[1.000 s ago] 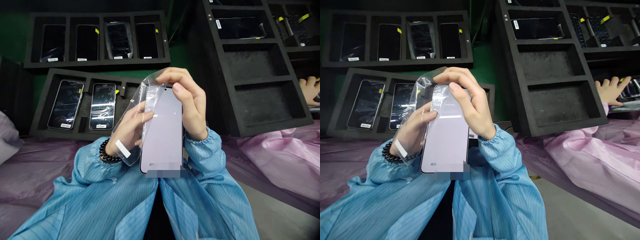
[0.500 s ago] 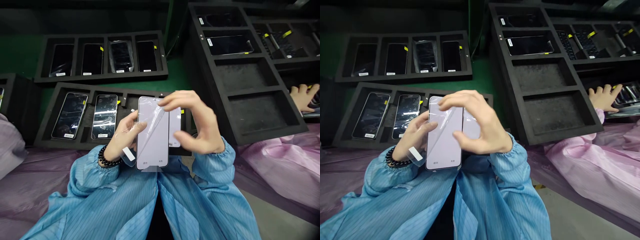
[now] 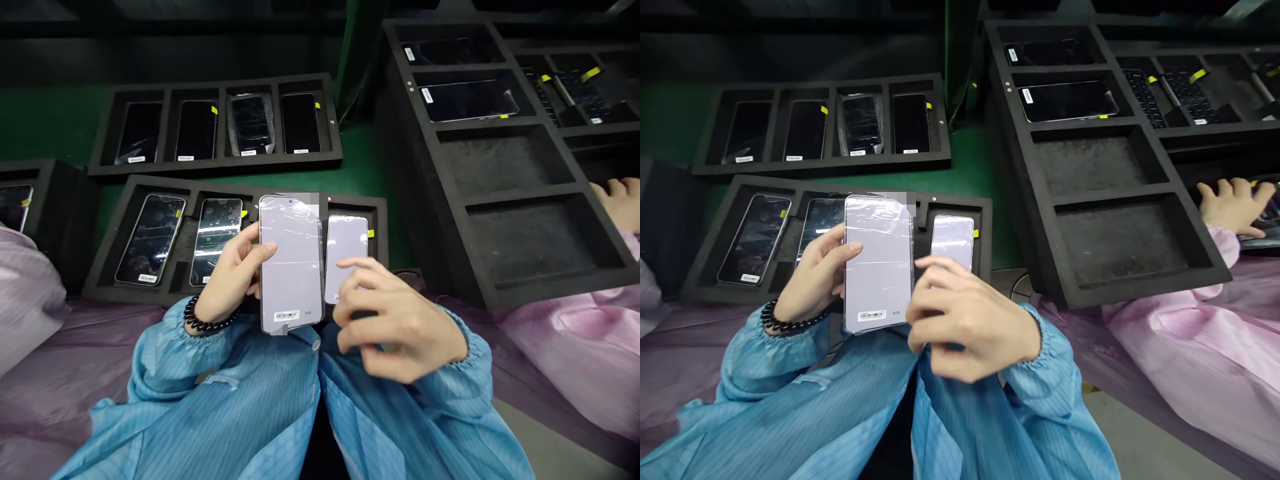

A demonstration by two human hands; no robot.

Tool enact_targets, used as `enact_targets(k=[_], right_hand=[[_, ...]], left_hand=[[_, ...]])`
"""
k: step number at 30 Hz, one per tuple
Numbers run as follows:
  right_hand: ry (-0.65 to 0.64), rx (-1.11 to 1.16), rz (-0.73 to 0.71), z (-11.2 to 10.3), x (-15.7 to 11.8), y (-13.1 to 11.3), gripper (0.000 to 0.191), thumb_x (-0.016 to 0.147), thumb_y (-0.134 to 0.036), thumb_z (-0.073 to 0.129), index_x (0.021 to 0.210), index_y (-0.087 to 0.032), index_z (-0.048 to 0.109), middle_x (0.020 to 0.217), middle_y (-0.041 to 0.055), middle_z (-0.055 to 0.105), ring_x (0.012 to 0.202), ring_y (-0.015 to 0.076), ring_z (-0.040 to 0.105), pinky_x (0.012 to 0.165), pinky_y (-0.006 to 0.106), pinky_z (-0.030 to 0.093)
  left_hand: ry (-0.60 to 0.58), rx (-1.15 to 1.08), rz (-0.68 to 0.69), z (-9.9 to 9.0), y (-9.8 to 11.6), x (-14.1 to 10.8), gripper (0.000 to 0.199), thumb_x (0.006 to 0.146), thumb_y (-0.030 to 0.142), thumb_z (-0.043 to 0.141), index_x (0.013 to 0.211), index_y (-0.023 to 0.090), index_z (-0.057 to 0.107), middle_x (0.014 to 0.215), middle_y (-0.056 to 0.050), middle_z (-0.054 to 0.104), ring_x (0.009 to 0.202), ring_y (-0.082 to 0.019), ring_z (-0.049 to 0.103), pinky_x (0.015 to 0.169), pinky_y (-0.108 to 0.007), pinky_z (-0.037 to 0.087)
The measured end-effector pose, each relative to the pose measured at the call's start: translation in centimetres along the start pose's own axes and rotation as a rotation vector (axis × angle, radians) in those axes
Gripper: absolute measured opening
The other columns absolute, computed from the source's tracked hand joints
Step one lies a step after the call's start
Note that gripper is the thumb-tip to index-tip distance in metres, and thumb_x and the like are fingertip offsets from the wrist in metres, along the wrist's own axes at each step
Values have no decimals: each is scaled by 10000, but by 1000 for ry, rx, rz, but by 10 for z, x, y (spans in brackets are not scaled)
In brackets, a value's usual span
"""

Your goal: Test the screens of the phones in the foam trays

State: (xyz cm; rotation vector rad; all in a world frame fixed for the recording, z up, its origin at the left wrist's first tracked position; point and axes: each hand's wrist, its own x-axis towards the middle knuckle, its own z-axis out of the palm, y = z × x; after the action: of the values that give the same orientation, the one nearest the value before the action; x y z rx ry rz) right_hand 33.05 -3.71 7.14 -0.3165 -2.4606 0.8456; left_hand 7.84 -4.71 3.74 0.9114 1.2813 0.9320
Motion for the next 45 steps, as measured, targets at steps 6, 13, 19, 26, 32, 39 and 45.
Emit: enact_targets(k=[6, 13, 19, 26, 32, 39, 45], right_hand=[[217, 60, 200, 14, -34, -6, 253, 743, -39, 488, 772, -221, 661, 734, -20, 616, 754, 127, 531, 991, 406, 505], [340, -13, 382, 32, -57, 1, 233, 803, -31, 531, 792, -214, 675, 752, -5, 639, 774, 138, 562, 893, 385, 550], [414, -92, 448, 42, -65, 1, 202, 827, -53, 590, 912, -205, 693, 846, 22, 696, 836, 163, 615, 887, 377, 556], [408, -491, 460, 88, -72, 7, 228, 901, -234, 568, 1078, -235, 711, 1214, 96, 690, 1074, 246, 603, 1047, 498, 491], [323, -580, 414, 94, -75, 9, 339, 970, -344, 465, 1172, -233, 714, 1271, 124, 667, 1081, 259, 587, 1100, 518, 403], [248, -588, 404, 90, -74, 10, 368, 982, -360, 427, 1178, -213, 702, 1303, 133, 658, 1098, 248, 602, 1128, 500, 363], [223, -587, 422, 91, -76, 9, 369, 967, -367, 440, 1199, -225, 690, 1314, 123, 674, 1106, 251, 609, 1115, 498, 373]], left_hand=[[6, 199, -73, -37, -2, 20, 525, 785, 546, 714, 1109, 171, 541, 543, 79, 549, 344, -60, 438, 314, -134, 293], [-204, 469, -106, -33, -8, 39, 456, 854, 647, 584, 950, 206, 518, 470, 69, 525, 357, -114, 490, 361, -194, 343], [299, 966, 473, -48, -16, -3, 348, 1030, 360, 400, 1081, 203, 706, 850, -18, 740, 648, -128, 651, 678, -270, 509], [9, 1231, 1144, -73, -76, -43, 448, 992, 380, 405, 1328, 217, 652, 1226, -154, 699, 1058, -279, 664, 1026, -472, 476], [76, 1357, 1115, -72, -96, -48, 580, 1002, 503, 346, 1481, 232, 527, 1388, -185, 586, 1184, -310, 583, 1198, -569, 279], [61, 1391, 1059, -67, -92, -49, 640, 1008, 548, 294, 1500, 198, 505, 1375, -201, 597, 1259, -338, 539, 1225, -587, 213], [64, 1372, 1006, -66, -92, -50, 631, 1010, 566, 300, 1516, 234, 481, 1382, -170, 612, 1258, -317, 555, 1230, -566, 208]])
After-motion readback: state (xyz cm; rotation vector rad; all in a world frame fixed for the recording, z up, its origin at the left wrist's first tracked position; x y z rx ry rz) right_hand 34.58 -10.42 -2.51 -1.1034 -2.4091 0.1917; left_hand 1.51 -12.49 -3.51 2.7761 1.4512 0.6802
